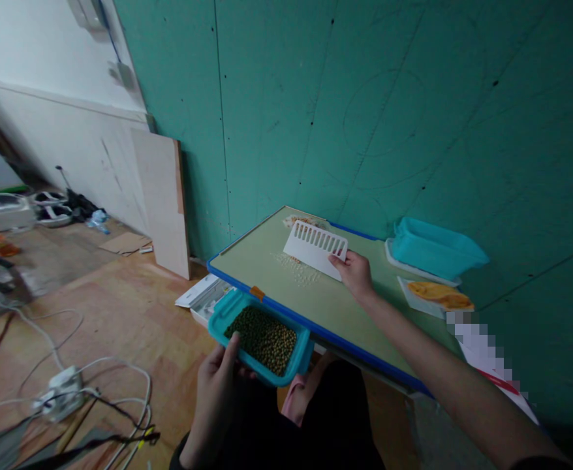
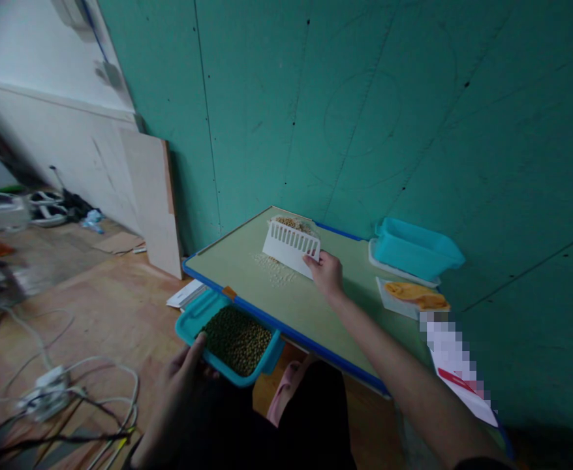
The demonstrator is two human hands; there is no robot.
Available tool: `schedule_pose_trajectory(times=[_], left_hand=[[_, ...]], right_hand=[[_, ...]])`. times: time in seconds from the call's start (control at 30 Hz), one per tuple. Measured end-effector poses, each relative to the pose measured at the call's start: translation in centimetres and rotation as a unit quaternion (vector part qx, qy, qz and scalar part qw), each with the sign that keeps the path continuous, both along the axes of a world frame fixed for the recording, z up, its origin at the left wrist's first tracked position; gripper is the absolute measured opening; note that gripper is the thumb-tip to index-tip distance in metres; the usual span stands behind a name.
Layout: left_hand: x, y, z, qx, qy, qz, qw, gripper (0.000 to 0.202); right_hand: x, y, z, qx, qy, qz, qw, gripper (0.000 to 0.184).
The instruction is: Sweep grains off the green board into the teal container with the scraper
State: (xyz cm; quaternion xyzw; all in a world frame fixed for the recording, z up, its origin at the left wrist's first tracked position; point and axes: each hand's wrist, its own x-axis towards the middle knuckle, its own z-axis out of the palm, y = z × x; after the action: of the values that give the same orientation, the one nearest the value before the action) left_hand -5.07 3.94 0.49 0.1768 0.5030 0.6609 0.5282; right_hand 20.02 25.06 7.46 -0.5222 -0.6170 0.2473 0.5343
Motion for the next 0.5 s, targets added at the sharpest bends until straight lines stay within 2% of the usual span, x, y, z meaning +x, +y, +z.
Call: schedule_pose_trajectory(times=[0.5], left_hand=[[0.1,0.0,0.2,0.002,-0.004,-0.005,1.0,0.04]], right_hand=[[-1.9,-2.3,1.5,-0.061,0.096,0.057,0.992,0.049]])
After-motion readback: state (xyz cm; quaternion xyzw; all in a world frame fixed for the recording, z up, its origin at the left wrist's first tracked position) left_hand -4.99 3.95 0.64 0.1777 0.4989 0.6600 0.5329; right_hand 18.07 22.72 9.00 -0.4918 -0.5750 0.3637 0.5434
